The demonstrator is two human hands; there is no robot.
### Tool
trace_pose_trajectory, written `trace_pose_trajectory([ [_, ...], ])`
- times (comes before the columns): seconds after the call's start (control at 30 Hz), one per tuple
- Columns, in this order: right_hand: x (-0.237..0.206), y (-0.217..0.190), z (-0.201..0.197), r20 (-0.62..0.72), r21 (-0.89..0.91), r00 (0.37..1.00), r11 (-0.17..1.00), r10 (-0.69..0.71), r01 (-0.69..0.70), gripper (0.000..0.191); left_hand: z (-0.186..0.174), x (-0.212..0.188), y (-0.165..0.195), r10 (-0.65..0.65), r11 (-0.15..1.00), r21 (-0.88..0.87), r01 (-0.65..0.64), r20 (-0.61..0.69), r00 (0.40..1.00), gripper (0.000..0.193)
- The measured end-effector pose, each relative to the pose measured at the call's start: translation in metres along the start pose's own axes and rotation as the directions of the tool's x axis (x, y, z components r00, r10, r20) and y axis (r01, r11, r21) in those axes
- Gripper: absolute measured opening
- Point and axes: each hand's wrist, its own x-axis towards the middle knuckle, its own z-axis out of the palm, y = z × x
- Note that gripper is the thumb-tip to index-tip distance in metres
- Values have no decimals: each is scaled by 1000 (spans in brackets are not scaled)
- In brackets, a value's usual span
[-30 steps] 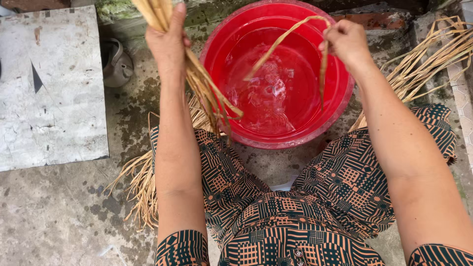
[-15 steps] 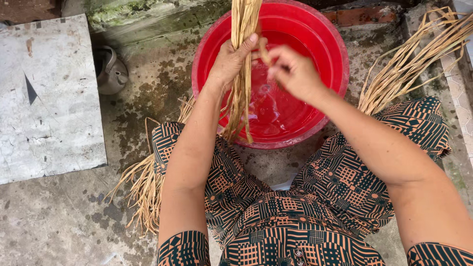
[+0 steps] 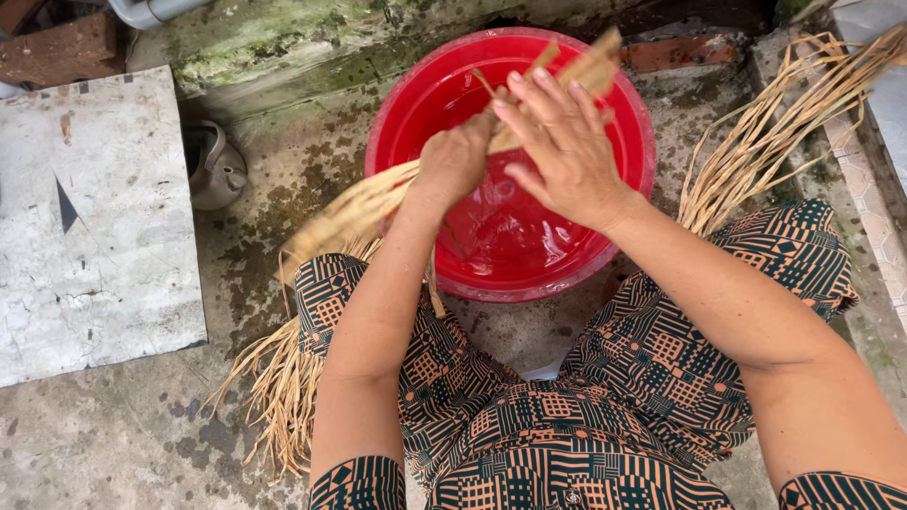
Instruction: The person sits on the ground in front of a red basin of water and soaks bundles of dried palm leaf strips, dipping and swishing them in the water, then sets the wetted strips aside on the ground and reaches for more dry strips to repeat the process.
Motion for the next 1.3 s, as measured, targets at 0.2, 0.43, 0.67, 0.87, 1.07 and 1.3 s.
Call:
trace_pose_trajectory([
  [0.2, -3, 9, 16, 562, 169, 781, 887, 271, -429, 90, -21, -10, 35, 294, 942, 173, -286, -20, 956, 18],
  [0.43, -27, 40, 70, 347, 492, 746, 567, 567, -660, 55, -79, -15, 40, 412, 898, 386, -210, -569, 712, 42],
  [0.67, -132, 49, 151, 715, 161, 293, 258, 635, -952, 101, -52, -26, 25, 77, 986, -121, -118, -299, 951, 27],
  [0.87, -190, 54, 162, 588, -310, -112, 96, 801, -946, 113, -3, -35, 3, -128, 991, 13, 133, 367, 921, 51],
  [1.07, -171, 5, 186, 860, 103, -48, -265, 509, -959, 108, 20, -39, -6, -177, 983, 48, 178, 521, 835, 58],
  [1.3, -166, -39, 226, 970, -126, -67, 248, 234, -961, 42, 38, -39, -5, -145, 983, -12, 182, 558, 817, 50],
])
